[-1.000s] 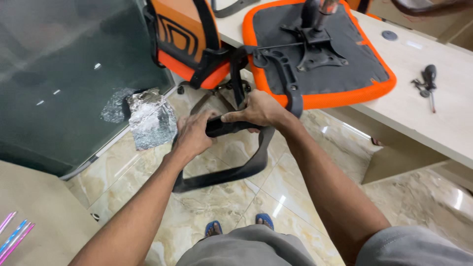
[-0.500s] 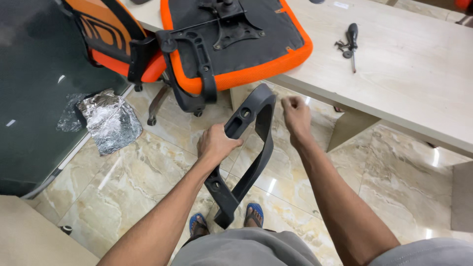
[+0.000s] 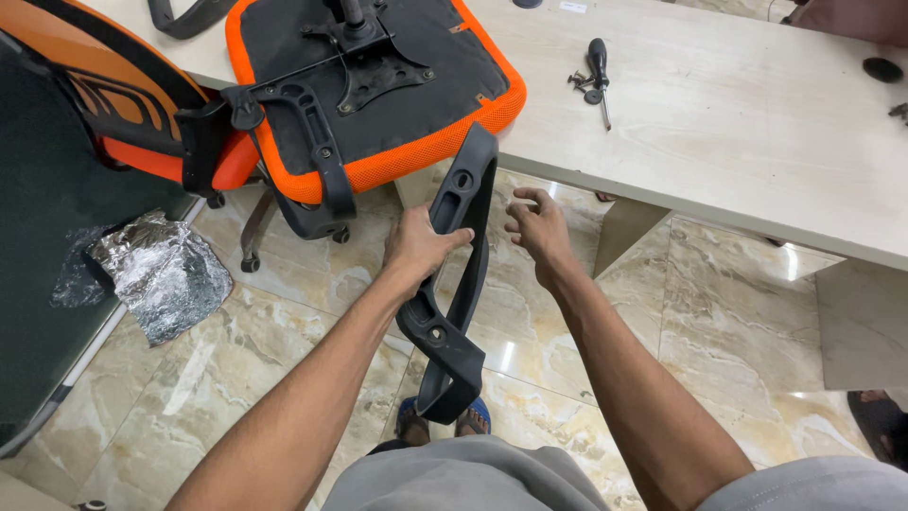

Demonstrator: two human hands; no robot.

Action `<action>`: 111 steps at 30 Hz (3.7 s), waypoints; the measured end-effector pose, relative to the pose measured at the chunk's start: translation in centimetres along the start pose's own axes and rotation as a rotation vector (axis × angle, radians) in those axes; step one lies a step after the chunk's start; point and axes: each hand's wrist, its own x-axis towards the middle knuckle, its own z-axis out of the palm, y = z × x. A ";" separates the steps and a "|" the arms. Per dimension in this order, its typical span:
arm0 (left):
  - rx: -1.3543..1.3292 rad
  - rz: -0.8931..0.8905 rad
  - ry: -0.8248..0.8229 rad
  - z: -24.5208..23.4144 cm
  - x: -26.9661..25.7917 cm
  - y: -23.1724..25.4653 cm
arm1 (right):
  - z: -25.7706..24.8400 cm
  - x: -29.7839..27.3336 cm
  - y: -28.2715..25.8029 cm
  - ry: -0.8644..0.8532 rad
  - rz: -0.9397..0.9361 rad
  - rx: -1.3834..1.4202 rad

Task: The person assembles an office chair by inserting and tightening screws into the underside of the seat using a screwdriver. They then attach the armrests to the chair frame and secure them with screws.

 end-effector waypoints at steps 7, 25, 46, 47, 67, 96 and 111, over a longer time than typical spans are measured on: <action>-0.187 0.011 -0.113 -1.6 4.5 -0.7 | 1.7 0.8 -1.3 -0.005 0.025 0.062; -0.519 0.400 0.037 4.6 12.0 -0.3 | 4.6 -2.3 -1.7 -0.290 -0.076 -0.252; -0.409 -0.248 0.025 14.5 13.7 6.8 | -8.6 3.3 -4.1 -0.341 0.037 -0.427; -0.419 -0.236 0.018 14.5 13.8 6.6 | -8.5 3.4 -4.1 -0.343 0.048 -0.442; -0.768 -0.274 -0.267 10.8 11.9 3.6 | -4.1 1.0 -0.9 -0.201 -0.045 -0.485; -1.590 -0.914 1.109 9.4 7.3 0.3 | -8.8 6.2 7.4 -0.115 0.628 0.208; -1.657 -0.772 1.015 10.3 6.4 -5.3 | -1.5 13.4 13.0 -0.167 0.795 0.513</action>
